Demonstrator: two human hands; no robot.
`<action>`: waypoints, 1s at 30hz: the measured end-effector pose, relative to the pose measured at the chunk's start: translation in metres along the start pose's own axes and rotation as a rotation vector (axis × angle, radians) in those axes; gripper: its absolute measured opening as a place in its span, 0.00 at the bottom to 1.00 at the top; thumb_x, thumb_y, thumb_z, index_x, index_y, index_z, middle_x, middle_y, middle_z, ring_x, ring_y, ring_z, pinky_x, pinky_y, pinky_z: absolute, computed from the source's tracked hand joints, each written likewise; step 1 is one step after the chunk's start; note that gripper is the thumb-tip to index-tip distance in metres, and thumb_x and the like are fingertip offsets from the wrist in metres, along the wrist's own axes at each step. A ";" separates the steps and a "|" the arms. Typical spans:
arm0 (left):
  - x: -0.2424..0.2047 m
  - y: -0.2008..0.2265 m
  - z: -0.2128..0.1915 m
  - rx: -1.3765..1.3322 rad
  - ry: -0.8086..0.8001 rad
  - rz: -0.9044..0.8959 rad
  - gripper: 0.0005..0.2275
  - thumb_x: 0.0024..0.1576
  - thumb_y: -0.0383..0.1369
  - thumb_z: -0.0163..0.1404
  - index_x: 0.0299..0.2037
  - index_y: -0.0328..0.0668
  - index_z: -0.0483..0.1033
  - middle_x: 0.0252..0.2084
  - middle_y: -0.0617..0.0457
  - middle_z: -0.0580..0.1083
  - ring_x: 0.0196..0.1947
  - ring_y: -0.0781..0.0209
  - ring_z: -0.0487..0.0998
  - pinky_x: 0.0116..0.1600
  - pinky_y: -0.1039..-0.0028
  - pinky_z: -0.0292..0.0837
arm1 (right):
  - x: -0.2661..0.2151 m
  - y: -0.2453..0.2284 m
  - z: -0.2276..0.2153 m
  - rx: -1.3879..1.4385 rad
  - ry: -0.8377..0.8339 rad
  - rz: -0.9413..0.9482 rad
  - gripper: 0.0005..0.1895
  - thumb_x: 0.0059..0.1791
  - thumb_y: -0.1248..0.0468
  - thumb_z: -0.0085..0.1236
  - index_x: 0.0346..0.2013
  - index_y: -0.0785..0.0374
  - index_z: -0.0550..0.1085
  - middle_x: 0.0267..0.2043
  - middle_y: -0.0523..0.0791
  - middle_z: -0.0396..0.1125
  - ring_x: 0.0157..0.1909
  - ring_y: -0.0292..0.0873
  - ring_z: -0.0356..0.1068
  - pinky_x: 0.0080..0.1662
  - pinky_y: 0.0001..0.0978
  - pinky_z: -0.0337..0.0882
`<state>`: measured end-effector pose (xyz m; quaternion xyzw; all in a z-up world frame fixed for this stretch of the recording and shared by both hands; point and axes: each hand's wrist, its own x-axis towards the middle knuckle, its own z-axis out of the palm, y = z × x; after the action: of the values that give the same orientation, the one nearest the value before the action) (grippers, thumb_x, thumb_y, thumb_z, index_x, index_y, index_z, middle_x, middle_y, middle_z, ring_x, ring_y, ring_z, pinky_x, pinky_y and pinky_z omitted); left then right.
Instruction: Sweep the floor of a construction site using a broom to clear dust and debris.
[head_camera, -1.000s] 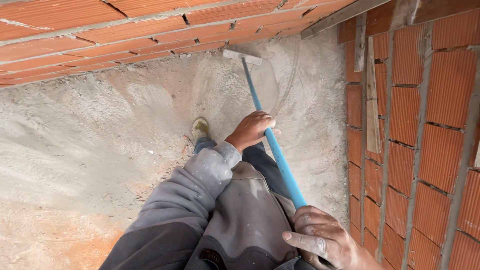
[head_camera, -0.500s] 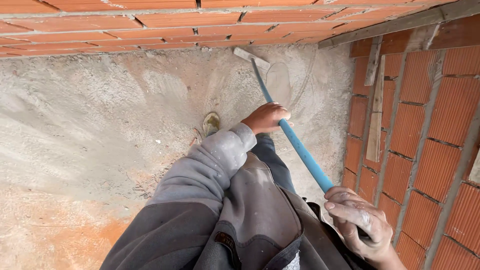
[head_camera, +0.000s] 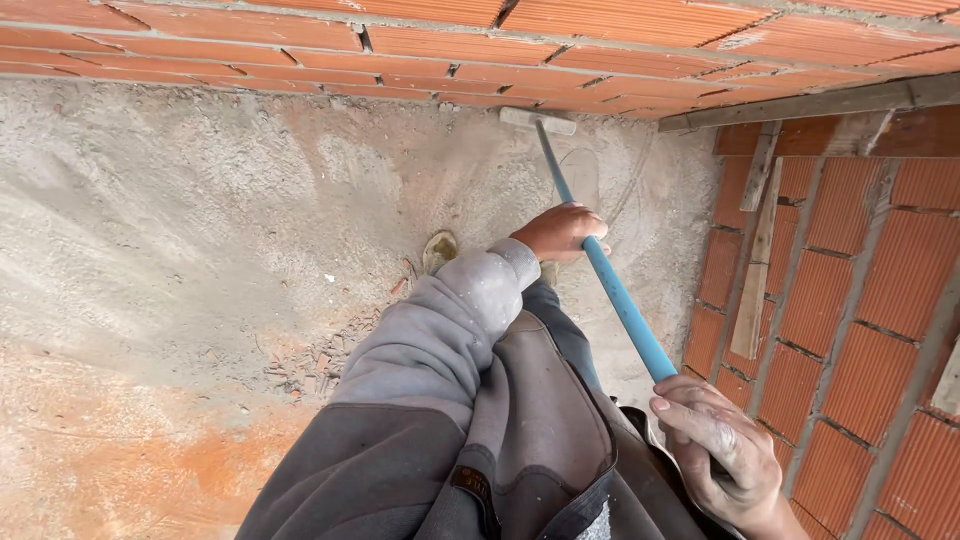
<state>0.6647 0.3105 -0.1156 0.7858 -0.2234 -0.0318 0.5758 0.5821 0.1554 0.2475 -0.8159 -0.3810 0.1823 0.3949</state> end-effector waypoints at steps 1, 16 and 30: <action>-0.008 0.001 -0.012 -0.009 0.085 0.065 0.13 0.57 0.42 0.56 0.29 0.42 0.73 0.30 0.49 0.74 0.38 0.46 0.76 0.47 0.57 0.68 | 0.002 0.001 -0.001 0.096 -0.001 -0.039 0.10 0.54 0.70 0.54 0.50 0.69 0.74 0.33 0.47 0.73 0.40 0.47 0.77 0.51 0.52 0.76; -0.046 0.013 -0.038 -0.020 0.089 -0.042 0.14 0.58 0.42 0.58 0.30 0.39 0.74 0.32 0.46 0.75 0.40 0.44 0.76 0.48 0.57 0.68 | 0.015 -0.045 0.012 0.024 0.023 0.082 0.12 0.53 0.68 0.53 0.49 0.69 0.73 0.30 0.44 0.71 0.41 0.46 0.77 0.56 0.48 0.77; -0.097 0.049 -0.036 -0.041 0.208 -0.101 0.09 0.53 0.38 0.56 0.36 0.42 0.78 0.35 0.46 0.76 0.43 0.44 0.76 0.49 0.58 0.68 | -0.025 -0.021 -0.025 0.198 -0.084 0.037 0.14 0.54 0.66 0.51 0.55 0.63 0.71 0.28 0.39 0.70 0.36 0.41 0.75 0.58 0.54 0.77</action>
<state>0.5736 0.3682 -0.0789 0.7832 -0.1218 0.0165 0.6095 0.5713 0.1317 0.2797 -0.7714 -0.3624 0.2603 0.4538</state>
